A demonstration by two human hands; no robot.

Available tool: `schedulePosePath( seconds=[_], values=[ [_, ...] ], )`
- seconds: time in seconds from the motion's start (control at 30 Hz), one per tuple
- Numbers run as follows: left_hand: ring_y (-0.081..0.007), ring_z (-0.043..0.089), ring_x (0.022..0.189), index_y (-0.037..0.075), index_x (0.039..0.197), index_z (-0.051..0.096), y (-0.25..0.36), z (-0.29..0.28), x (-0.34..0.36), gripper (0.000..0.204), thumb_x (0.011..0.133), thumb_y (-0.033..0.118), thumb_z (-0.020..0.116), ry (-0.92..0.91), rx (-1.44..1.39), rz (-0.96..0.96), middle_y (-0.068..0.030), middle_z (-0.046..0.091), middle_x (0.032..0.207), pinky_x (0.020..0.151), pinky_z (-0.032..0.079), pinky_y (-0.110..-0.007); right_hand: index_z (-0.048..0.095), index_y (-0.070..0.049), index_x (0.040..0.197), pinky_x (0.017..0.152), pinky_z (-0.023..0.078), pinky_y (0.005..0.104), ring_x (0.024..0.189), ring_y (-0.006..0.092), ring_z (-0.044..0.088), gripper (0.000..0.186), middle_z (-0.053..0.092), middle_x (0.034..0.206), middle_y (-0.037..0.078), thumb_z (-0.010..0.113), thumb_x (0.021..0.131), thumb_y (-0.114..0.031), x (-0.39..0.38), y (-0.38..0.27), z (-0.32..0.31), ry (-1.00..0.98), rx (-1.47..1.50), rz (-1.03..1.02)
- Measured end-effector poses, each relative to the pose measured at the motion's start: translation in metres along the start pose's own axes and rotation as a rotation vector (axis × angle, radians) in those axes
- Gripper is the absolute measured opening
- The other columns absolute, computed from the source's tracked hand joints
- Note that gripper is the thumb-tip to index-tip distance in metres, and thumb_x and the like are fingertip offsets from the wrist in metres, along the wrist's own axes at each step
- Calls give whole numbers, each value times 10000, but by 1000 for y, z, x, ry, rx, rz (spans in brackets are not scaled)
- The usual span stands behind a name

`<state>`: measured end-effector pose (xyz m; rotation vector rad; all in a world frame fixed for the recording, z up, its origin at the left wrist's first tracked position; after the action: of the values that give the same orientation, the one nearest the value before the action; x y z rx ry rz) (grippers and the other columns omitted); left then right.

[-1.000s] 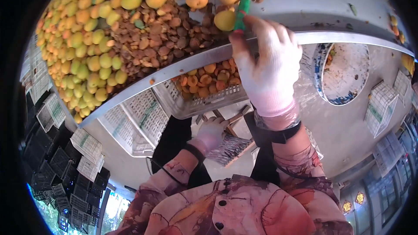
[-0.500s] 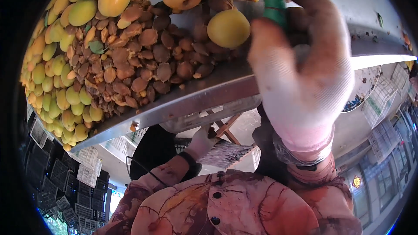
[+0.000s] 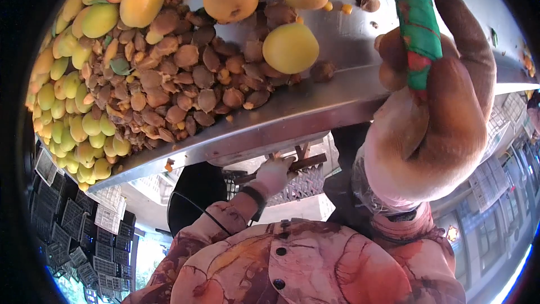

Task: The person opens a plastic bag and places it in a crate, then uses a tool to cut apricots open one by one. They remove the pits, dropping them onto the table and placing the fruit into a container.

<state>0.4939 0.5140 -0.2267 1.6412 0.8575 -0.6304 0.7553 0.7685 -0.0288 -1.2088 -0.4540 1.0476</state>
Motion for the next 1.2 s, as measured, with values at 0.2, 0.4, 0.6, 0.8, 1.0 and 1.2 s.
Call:
schedulePosePath(
  seconds=[0.2, 0.4, 0.6, 0.8, 1.0, 1.2],
  values=[
    [-375, 670, 1005, 144, 1427, 458, -4, 25, 4, 496, 974, 320, 555, -457, -107, -43, -195, 696, 1067, 853, 523, -480, 429, 75, 1401, 898, 389, 383, 806, 180, 507, 636, 576, 987, 156, 525, 905, -310, 4, 2, 0, -6, -10, -99],
    [-376, 628, 1107, 47, 1259, 551, 19, -10, 2, 340, 954, 192, 508, -423, 66, 136, -220, 638, 1175, 945, 481, -505, 398, 42, 1434, 891, 437, 396, 825, 178, 548, 689, 613, 1061, 148, 613, 869, -288, 14, -2, 6, -23, -4, -230],
    [-400, 615, 1114, 48, 1411, 494, 48, -137, -8, 521, 984, 346, 514, -366, -207, 287, -233, 632, 1240, 981, 475, -443, 330, 6, 1471, 839, 455, 372, 978, 213, 557, 676, 602, 1115, 144, 594, 864, -132, 25, -32, 45, 65, 9, -404],
    [-354, 659, 1082, 43, 1412, 497, 40, -153, -28, 501, 997, 323, 518, -178, -57, 276, -225, 663, 1205, 944, 511, -413, 354, 19, 1439, 933, 444, 347, 1044, 190, 559, 579, 591, 1150, 107, 500, 880, -19, 13, -53, 63, -102, 122, -385],
    [-249, 633, 1143, -23, 1374, 522, 45, -154, -111, 512, 951, 248, 619, 174, -293, 126, -185, 664, 1234, 988, 481, -336, 515, -49, 1291, 618, 454, 265, 748, 121, 576, 372, 611, 924, 34, 543, 928, -124, -19, -62, 42, -72, 227, -232],
    [-237, 651, 1080, -29, 1250, 617, 83, -243, -192, 401, 936, 220, 634, 763, -240, 296, -147, 693, 1159, 940, 496, -335, 543, -107, 1109, 459, 391, 235, 559, 94, 537, 198, 589, 776, 5, 573, 983, -256, -52, -56, 14, -19, 150, -210]
  ],
)
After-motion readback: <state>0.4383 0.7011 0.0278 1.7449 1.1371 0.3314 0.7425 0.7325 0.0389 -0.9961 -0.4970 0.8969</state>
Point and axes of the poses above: each hand's wrist, its own x-axis towards the middle knuckle, its own z-axis out of the palm, y = z × x, the point moved 9 cm from there along x, towards the middle knuckle
